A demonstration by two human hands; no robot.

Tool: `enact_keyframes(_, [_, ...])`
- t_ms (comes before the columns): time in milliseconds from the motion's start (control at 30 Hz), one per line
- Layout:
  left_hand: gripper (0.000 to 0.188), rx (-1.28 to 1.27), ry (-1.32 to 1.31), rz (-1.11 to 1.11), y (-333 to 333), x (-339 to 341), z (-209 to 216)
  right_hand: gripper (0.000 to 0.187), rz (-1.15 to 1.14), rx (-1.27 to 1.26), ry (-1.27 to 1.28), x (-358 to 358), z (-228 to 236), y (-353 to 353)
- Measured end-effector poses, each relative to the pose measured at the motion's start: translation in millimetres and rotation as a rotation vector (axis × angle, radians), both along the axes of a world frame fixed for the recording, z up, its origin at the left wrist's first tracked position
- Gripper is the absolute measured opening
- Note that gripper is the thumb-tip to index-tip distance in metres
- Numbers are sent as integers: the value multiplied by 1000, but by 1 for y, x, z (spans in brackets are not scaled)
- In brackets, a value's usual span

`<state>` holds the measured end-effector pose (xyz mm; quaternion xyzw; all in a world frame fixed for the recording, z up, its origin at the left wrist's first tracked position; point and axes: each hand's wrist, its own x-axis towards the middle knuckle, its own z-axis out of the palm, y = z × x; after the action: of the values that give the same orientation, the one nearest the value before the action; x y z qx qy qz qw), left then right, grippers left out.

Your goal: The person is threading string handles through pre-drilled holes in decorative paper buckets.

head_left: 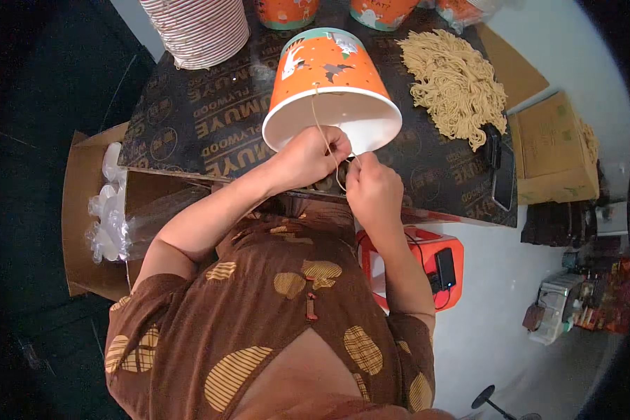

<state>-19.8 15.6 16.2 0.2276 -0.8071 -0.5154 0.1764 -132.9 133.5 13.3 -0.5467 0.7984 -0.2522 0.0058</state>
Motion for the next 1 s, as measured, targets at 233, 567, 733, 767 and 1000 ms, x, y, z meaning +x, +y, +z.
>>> enact_keyframes(233, [5,-138,-46,-42,3,2,7,18,36,-138,-422,-11,1,-8])
enact_keyframes(567, [6,-413,98,-28,6,-2,5,20,42,-187,-449,-13,2,-4])
enact_keyframes(733, [7,14,98,34,-1,1,3,15,61,-119,-248,-11,3,12])
enact_keyframes(767, [7,13,97,37,-3,1,-3,14,72,-80,-137,-9,5,15])
enact_keyframes(1000, [11,139,108,-4,-7,1,-10,23,84,-493,23,14,16,8])
